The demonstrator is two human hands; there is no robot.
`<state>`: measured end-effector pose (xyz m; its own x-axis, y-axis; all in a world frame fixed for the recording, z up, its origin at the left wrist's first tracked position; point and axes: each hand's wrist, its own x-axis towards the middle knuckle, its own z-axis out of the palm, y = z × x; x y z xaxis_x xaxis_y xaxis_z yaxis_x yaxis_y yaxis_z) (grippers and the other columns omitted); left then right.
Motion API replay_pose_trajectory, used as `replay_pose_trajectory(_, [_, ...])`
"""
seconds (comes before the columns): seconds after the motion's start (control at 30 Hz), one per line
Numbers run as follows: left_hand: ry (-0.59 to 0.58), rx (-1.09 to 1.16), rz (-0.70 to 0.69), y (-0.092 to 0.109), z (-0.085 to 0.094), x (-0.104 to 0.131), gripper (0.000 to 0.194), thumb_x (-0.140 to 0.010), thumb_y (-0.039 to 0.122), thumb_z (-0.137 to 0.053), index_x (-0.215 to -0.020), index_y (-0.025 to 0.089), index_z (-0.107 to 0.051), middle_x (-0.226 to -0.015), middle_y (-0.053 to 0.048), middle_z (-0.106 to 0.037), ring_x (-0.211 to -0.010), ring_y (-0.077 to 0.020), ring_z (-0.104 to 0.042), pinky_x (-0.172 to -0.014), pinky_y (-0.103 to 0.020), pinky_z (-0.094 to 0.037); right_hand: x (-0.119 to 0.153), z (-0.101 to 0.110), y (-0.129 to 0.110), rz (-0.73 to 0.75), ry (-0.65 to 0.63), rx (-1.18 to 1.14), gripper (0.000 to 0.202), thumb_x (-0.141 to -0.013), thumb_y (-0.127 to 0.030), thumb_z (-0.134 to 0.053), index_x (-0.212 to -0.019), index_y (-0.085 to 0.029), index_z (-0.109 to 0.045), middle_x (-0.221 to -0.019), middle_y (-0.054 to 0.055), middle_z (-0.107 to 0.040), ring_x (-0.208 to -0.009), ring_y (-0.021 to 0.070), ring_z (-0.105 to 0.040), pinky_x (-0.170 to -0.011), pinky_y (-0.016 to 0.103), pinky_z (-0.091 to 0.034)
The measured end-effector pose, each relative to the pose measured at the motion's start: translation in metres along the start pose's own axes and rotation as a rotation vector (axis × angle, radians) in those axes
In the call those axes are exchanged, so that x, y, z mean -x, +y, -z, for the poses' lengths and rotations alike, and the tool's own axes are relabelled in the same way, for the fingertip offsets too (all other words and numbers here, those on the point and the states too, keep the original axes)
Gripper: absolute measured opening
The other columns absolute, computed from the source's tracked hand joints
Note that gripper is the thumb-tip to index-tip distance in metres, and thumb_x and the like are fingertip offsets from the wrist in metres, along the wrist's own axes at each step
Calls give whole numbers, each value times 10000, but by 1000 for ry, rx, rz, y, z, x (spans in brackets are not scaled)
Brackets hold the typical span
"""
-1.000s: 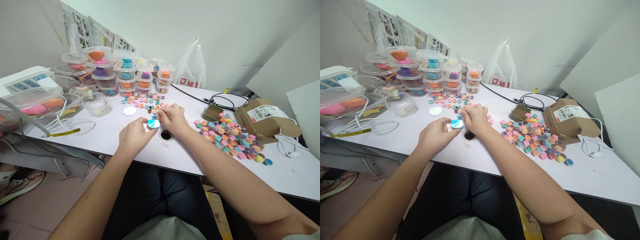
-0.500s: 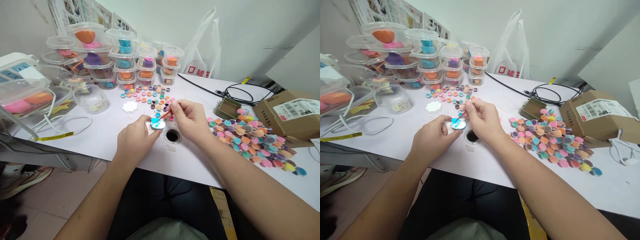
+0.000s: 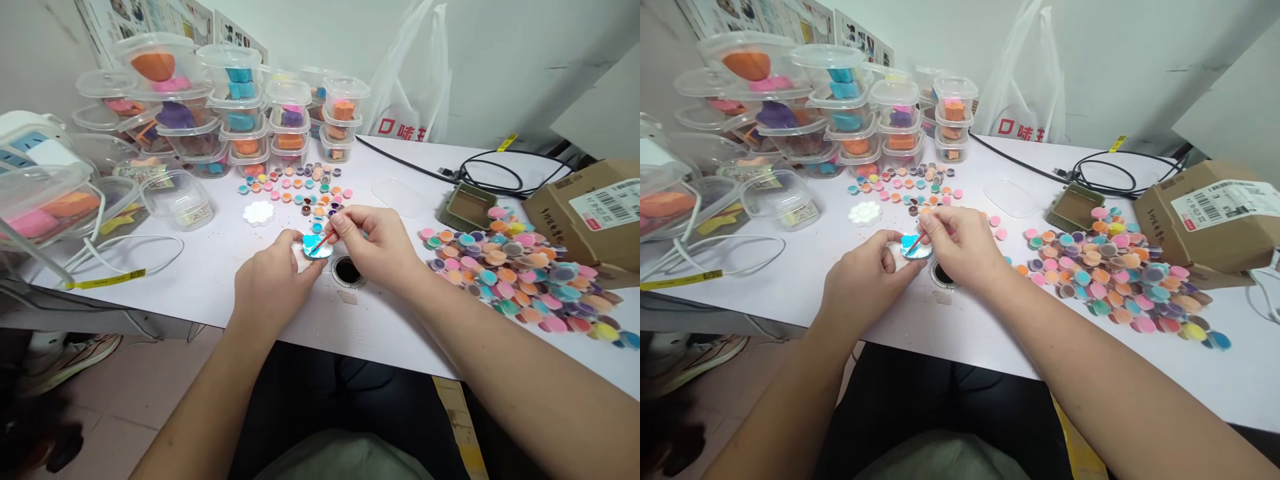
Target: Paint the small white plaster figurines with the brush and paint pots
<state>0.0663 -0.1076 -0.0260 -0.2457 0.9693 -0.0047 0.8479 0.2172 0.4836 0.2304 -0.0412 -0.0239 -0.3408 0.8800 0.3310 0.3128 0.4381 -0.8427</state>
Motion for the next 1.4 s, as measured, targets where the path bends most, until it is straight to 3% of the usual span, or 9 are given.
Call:
replay_pose_trajectory(0.2, [8,-14,8,0,0,0,436,-838,606,-639,-1183,340,-613,-718,46,-678,-710,-222,-667,-576,-317,-362,-3,5,4,-33,101,58,341,-998,-422,-577,-779,-198,-710,-753,38,-765,-734,194,-718,-710,332,-543])
replay_pose_trajectory(0.4, [8,-15,-19,-1,0,1,441,-845,602,-641,-1191,330,-602,-710,47,-674,-711,-223,-671,-575,-313,-353,0,7,3,37,-12,46,330,-1008,-393,-560,-799,-197,-724,-787,31,-770,-770,181,-718,-745,323,-543])
replay_pose_trajectory(0.57, [9,-21,-11,0,1,2,463,-847,607,-635,-1208,320,-602,-720,42,-683,-730,-229,-679,-583,-316,-366,0,10,6,7,72,95,338,-1001,-409,-569,-780,-197,-710,-764,39,-761,-749,189,-707,-717,331,-536])
replay_pose_trajectory(0.7, [-1,-31,-12,0,1,1,450,-850,607,-632,-1193,317,-603,-723,35,-691,-733,-230,-684,-583,-315,-364,2,7,5,55,12,-4,370,-1010,-472,-545,-826,-202,-719,-804,36,-768,-784,187,-718,-735,322,-552])
replay_pose_trajectory(0.87, [6,-25,-7,0,0,1,462,-850,601,-637,-1215,321,-601,-731,38,-692,-752,-236,-693,-589,-316,-370,1,9,6,35,40,133,343,-999,-419,-569,-782,-200,-718,-766,36,-763,-751,197,-711,-723,340,-540])
replay_pose_trajectory(0.97, [13,-27,-21,-1,-1,2,453,-851,591,-637,-1212,319,-603,-711,40,-679,-740,-233,-684,-583,-314,-359,1,9,5,29,74,34,344,-1007,-439,-557,-820,-198,-717,-799,44,-774,-771,196,-726,-739,339,-553])
replay_pose_trajectory(1.13, [15,-24,-31,0,0,2,434,-850,590,-633,-1184,314,-606,-691,42,-661,-729,-228,-673,-583,-314,-354,2,5,6,49,-3,44,314,-1008,-379,-559,-810,-199,-724,-805,36,-775,-784,195,-729,-749,337,-553])
replay_pose_trajectory(1.23, [5,-21,-18,1,1,2,457,-849,580,-635,-1215,308,-601,-708,40,-671,-749,-231,-681,-593,-315,-359,1,5,7,25,69,136,305,-1000,-357,-568,-787,-196,-716,-770,40,-766,-755,203,-720,-726,347,-541])
replay_pose_trajectory(1.4, [2,-27,-39,-1,1,2,459,-854,595,-624,-1212,309,-595,-692,40,-662,-733,-232,-675,-584,-311,-345,3,4,6,45,51,-34,355,-1009,-456,-550,-838,-194,-717,-790,40,-760,-766,185,-722,-734,320,-550])
